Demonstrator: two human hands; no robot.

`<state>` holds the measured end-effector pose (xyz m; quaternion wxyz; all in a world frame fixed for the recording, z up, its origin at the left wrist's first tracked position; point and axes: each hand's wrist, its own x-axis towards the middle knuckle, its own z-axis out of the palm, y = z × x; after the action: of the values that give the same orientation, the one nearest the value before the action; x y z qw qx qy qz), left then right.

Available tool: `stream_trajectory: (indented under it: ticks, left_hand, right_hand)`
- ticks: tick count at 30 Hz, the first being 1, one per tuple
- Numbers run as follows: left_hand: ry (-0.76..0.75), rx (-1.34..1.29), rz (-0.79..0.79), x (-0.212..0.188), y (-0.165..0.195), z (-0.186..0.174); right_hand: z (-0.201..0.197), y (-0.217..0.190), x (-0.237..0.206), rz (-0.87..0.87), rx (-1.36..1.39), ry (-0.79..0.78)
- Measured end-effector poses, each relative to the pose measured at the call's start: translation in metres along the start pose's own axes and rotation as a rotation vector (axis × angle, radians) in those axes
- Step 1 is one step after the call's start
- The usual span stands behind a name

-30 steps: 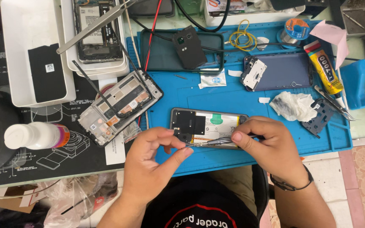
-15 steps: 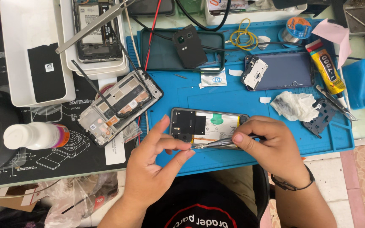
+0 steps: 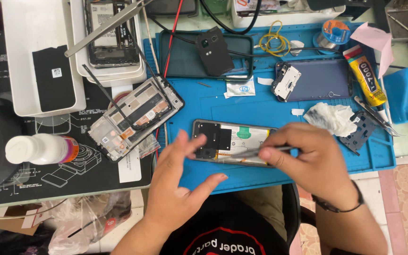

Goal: The person tests a smartphone's screen and camera, then removes the back cover and works on the internal components. They use a pry tool and a screwdriver to lift and adjust parts inside the opened phone on a blue repair mat.

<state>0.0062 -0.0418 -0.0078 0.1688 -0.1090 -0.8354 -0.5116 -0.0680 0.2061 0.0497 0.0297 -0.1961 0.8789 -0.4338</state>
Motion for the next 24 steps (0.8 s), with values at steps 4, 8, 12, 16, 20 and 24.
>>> stream_trajectory:
  ticks: [4,8,12,16,20,24]
  left_hand:
    - [0.002,0.103,-0.111,0.001,0.000,0.002]
    - [-0.062,0.219,-0.149,0.002,0.001,0.006]
    - [-0.029,0.269,-0.109,0.001,-0.001,0.006]
    - [0.001,0.267,-0.113,-0.002,-0.005,0.005]
    - [0.034,0.258,-0.094,-0.003,-0.009,0.003]
    - [0.046,0.263,-0.100,-0.003,-0.010,0.004]
  right_hand:
    - [-0.014,-0.020,0.027,-0.168,-0.189,0.034]
    - [-0.008,-0.038,0.061,-0.456,-0.438,-0.040]
    - [0.003,-0.053,0.085,-0.569,-0.504,-0.089]
    - [0.012,-0.063,0.097,-0.595,-0.544,-0.140]
    - [0.020,-0.074,0.104,-0.652,-0.570,-0.201]
    - [0.028,-0.087,0.108,-0.760,-0.637,-0.266]
